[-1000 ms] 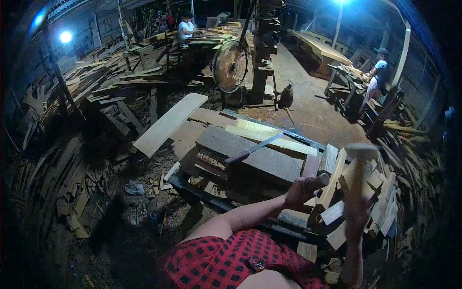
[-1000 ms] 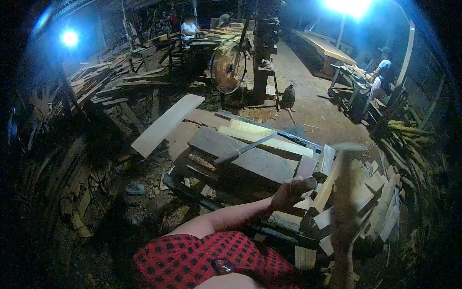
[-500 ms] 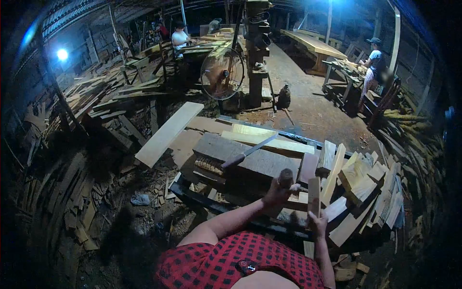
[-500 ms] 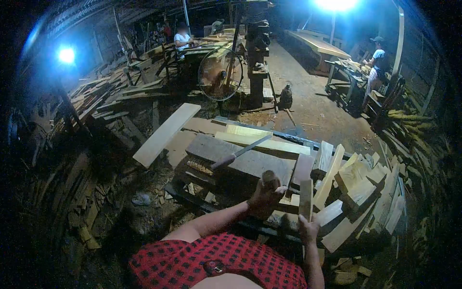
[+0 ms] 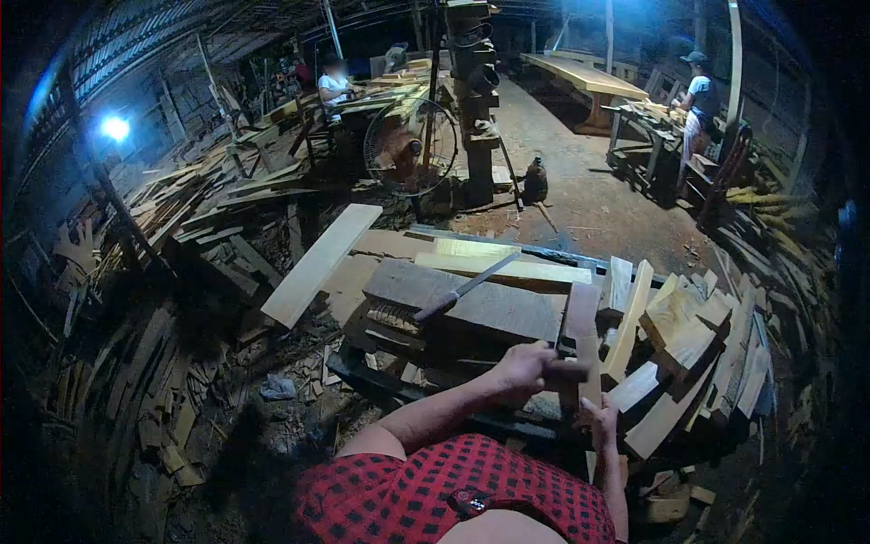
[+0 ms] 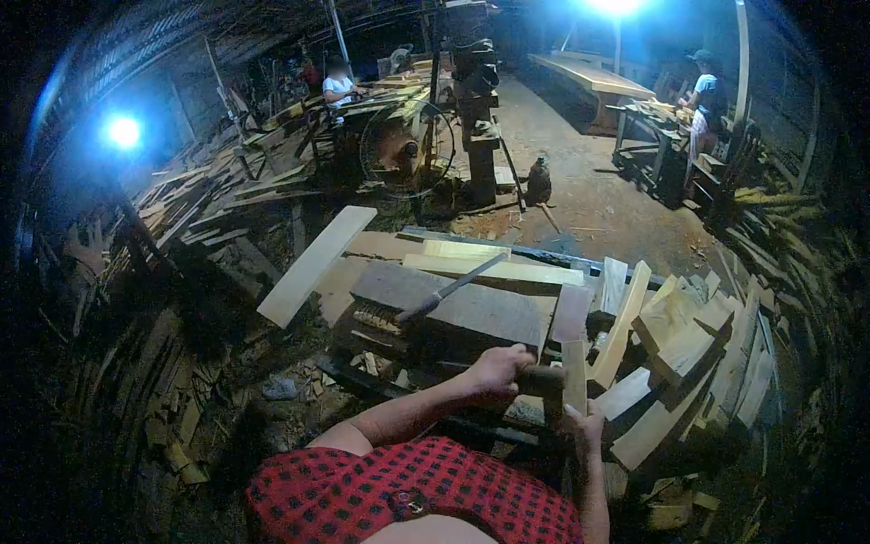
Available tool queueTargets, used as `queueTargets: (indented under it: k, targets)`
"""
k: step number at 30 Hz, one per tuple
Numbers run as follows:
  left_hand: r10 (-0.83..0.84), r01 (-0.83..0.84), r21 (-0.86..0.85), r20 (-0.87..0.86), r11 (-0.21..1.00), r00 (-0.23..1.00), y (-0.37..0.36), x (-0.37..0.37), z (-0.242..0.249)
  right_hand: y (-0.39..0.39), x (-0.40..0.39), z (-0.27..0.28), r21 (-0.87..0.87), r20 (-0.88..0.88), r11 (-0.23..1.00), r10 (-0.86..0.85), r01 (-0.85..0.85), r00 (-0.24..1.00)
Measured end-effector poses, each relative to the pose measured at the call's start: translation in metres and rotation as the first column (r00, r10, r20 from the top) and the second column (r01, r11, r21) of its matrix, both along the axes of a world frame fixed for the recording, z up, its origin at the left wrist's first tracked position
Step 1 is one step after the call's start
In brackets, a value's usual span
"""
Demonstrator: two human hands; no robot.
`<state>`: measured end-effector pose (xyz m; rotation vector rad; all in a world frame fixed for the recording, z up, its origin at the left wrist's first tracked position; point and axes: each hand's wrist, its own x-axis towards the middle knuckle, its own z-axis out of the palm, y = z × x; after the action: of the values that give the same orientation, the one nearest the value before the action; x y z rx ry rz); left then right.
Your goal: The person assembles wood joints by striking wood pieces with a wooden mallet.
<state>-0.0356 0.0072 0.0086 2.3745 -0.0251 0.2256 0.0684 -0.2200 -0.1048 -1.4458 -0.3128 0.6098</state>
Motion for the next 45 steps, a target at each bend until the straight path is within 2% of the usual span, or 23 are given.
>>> queueTargets:
  k: [1,7,8,10,11,12,13,14,15,16,18,20,23,29,31,35,37,40,41,42,43,44,45]
  targets:
    - [0.061,-0.031,0.281,-0.097,0.959,0.993,0.002,0.002,-0.016,-0.001,0.001,-0.002,0.039,0.007,0.999,-0.002,0.002,1.0]
    - [0.177,-0.061,0.43,-0.235,0.901,0.956,0.008,-0.001,-0.046,-0.003,-0.001,0.016,-0.019,-0.053,0.998,0.063,-0.064,0.997]
    - [0.18,-0.058,0.435,-0.245,0.898,0.953,0.011,0.002,-0.056,-0.002,0.006,0.004,-0.024,-0.061,0.998,0.051,-0.052,0.997]
    - [0.161,-0.03,0.442,-0.26,0.896,0.952,0.017,0.006,-0.076,-0.006,0.019,-0.033,-0.074,0.166,0.997,0.037,-0.025,0.985]
    - [0.152,-0.015,0.453,-0.268,0.892,0.951,0.015,0.007,-0.082,-0.005,0.011,-0.014,-0.066,0.089,0.997,0.041,-0.035,0.995]
    - [0.168,-0.02,0.433,-0.306,0.901,0.937,0.01,0.005,-0.073,-0.007,0.013,-0.018,-0.153,0.259,0.988,0.042,-0.002,0.965]
    - [0.179,-0.021,0.418,-0.343,0.908,0.922,0.007,0.005,-0.061,-0.004,0.003,0.006,-0.091,0.189,0.996,0.043,-0.026,0.981]
    - [0.189,-0.026,0.437,-0.333,0.899,0.924,0.006,0.005,-0.059,-0.003,0.002,0.005,-0.027,0.214,0.999,0.023,-0.018,0.977]
    - [0.199,-0.031,0.456,-0.324,0.889,0.925,0.004,0.005,-0.058,-0.007,0.005,0.005,-0.177,0.217,0.984,0.039,0.0,0.975]
    - [0.195,-0.033,0.458,-0.312,0.888,0.93,0.003,0.005,-0.057,-0.008,0.01,-0.01,-0.177,0.248,0.984,0.039,0.006,0.968]
    - [0.182,-0.013,0.469,-0.317,0.883,0.931,0.003,0.008,-0.054,-0.008,0.003,0.006,-0.135,0.055,0.99,0.039,-0.031,0.998]
    - [0.159,0.013,0.492,-0.306,0.871,0.939,0.003,0.009,-0.052,-0.009,0.007,0.005,-0.2,0.214,0.98,0.057,-0.013,0.975]
    - [0.154,0.051,0.487,-0.371,0.872,0.916,0.003,0.011,-0.051,-0.007,0.006,0.0,-0.102,0.061,0.994,0.047,-0.04,0.997]
    - [0.117,0.072,0.536,-0.311,0.841,0.943,-0.011,-0.009,-0.033,-0.009,0.004,0.008,-0.111,0.003,0.992,0.062,-0.061,0.998]
    - [0.125,0.074,0.541,-0.322,0.838,0.938,-0.008,-0.009,-0.042,-0.007,0.0,0.018,-0.035,0.022,0.999,0.038,-0.037,0.999]
    - [0.132,0.064,0.523,-0.328,0.85,0.935,-0.005,-0.008,-0.043,-0.009,0.001,0.017,-0.078,-0.019,0.994,0.072,-0.074,0.997]
    - [0.141,0.05,0.508,-0.33,0.86,0.934,0.0,-0.003,-0.051,-0.007,0.0,0.015,-0.114,0.1,0.993,0.018,-0.006,0.995]
    - [0.141,0.025,0.495,-0.297,0.869,0.944,0.005,0.004,-0.06,-0.006,0.002,0.006,-0.043,-0.014,0.998,0.039,-0.04,0.999]
    - [0.142,-0.021,0.45,-0.237,0.893,0.961,0.014,0.01,-0.08,-0.006,0.007,-0.001,-0.069,0.141,0.997,0.054,-0.045,0.988]
    - [0.101,0.001,0.496,-0.178,0.868,0.979,0.011,0.008,-0.069,-0.006,0.003,0.009,-0.043,0.022,0.996,0.073,-0.072,0.997]
    - [0.101,0.009,0.479,-0.204,0.878,0.974,0.013,0.012,-0.071,-0.007,0.01,-0.006,-0.126,0.137,0.991,0.051,-0.034,0.989]
    - [0.091,0.046,0.491,-0.252,0.87,0.963,0.016,0.019,-0.075,-0.005,0.001,0.01,-0.068,0.032,0.998,0.018,-0.016,0.999]
    - [0.086,0.066,0.472,-0.294,0.879,0.952,0.015,0.024,-0.073,-0.001,-0.002,0.015,-0.057,0.042,0.997,0.045,-0.043,0.998]
